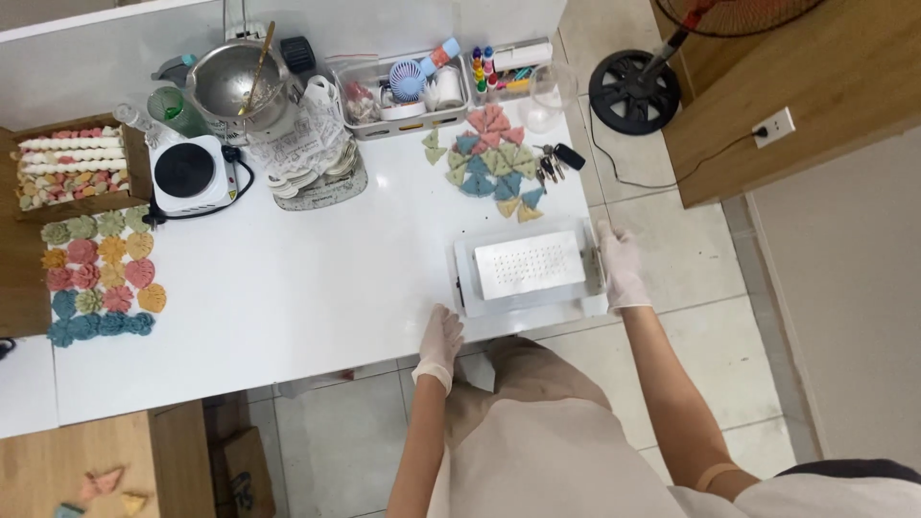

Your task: Handling and organizing small wax flower shapes on a production table.

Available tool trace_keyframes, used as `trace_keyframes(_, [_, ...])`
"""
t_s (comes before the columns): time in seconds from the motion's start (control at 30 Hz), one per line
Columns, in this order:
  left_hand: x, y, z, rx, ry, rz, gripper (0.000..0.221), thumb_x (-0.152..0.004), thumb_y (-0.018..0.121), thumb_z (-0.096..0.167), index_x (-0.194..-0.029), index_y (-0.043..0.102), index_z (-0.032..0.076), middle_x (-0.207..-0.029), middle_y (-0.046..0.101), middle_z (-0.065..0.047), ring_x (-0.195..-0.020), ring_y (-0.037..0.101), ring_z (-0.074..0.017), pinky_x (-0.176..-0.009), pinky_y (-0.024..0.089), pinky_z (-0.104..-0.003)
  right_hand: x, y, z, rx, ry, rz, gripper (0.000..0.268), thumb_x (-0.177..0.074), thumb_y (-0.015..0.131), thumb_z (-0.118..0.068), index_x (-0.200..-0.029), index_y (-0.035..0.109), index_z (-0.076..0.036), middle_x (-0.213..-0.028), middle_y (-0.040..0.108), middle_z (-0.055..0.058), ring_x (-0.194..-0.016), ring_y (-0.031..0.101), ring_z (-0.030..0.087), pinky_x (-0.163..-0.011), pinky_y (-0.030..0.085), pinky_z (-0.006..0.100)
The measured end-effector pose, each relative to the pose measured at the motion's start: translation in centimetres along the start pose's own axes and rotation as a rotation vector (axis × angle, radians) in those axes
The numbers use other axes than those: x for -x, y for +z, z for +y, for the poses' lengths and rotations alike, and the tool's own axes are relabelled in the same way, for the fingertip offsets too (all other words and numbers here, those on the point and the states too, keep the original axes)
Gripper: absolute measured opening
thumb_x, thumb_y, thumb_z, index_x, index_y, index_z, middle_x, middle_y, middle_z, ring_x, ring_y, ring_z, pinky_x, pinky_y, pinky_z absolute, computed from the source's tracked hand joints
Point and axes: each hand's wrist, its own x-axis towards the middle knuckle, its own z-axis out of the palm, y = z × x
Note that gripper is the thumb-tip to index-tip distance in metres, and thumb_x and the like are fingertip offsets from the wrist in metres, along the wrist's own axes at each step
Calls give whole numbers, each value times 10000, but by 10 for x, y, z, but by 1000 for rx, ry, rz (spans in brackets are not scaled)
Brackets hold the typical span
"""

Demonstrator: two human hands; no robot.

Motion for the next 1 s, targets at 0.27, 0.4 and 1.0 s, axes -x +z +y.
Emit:
trace_keyframes(0.27, [-38, 63, -3, -481, 149, 395, 827, -932, 422, 638, -1513, 467, 50, -1520, 533, -168, -1432, 460, -335, -1191, 318, -376, -82, 25, 60, 138, 234, -106, 874, -919, 575, -665, -1369, 601, 84, -1338, 653, 212, -1207, 612, 286, -1040, 453, 398])
trace_keyframes(0.4, [-42, 69, -6, -540, 123, 470, 918, -947, 341, 717, -1510, 451, 1, -1569, 447, -211, -1481, 371, -370, -1220, 263, -395, -81, 30, 54, 117, 345, -150, 866, -967, 410, -706, -1368, 616, 34, -1317, 676, 158, -1177, 626, 277, -1023, 469, 414])
trace_keyframes(1.0, [-32, 62, 21, -669, 178, 454, 913, -888, 450, 785, -1286, 644, -13, -1307, 646, -266, -1248, 600, -403, -1074, 443, -446, -41, 33, 50, -242, 371, -291, 810, -1011, 230, -725, -1447, 524, -109, -1404, 641, 56, -1223, 644, 220, -1020, 533, 343])
